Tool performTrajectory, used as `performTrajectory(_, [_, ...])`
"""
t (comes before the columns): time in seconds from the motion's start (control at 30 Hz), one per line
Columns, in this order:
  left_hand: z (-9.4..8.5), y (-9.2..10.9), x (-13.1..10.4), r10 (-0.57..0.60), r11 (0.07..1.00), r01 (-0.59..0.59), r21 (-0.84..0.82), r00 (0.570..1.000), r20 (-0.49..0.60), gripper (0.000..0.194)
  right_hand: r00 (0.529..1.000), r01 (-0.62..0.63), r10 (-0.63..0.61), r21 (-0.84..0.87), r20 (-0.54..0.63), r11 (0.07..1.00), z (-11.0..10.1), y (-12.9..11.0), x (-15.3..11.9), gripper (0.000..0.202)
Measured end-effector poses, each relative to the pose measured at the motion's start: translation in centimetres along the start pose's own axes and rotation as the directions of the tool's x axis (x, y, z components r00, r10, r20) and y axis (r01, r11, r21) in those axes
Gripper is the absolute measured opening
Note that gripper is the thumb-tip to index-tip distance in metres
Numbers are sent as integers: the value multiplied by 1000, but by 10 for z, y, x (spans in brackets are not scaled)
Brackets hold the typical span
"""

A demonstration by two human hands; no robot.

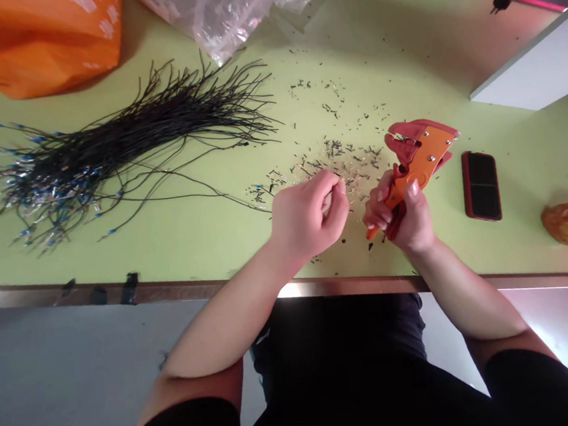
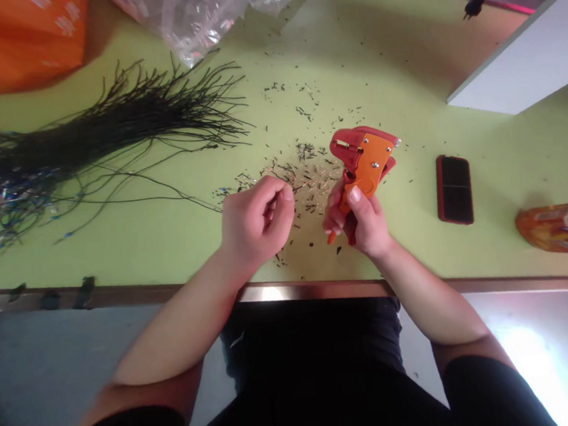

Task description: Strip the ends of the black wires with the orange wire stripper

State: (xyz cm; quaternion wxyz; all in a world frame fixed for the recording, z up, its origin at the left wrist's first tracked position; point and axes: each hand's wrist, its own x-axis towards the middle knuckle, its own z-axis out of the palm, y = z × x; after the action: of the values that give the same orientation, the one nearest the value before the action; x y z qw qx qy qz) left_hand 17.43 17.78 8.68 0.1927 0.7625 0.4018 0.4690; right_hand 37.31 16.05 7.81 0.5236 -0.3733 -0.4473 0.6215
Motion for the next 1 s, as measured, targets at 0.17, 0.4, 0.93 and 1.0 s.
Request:
performTrajectory(0.17, [1,0,0,-1,1000,2,22,1000,-6,21,986,-51,48,11,163,999,-5,1,-1,77])
performTrajectory(0.4, [7,-2,-2,99,990,-92,111,993,-60,16,974,-71,84,-64,213,995,-10,13,-5,72])
performTrajectory(0.93, [13,-6,-5,64,955,-45,294,996,-56,25,986,-70,88,-125,144,990,-10,22,-7,92])
performTrajectory(1.0, [14,-7,-5,82,948,-63,311,996,-47,26,988,-63,80,-127,136,990,-11,25,-7,91])
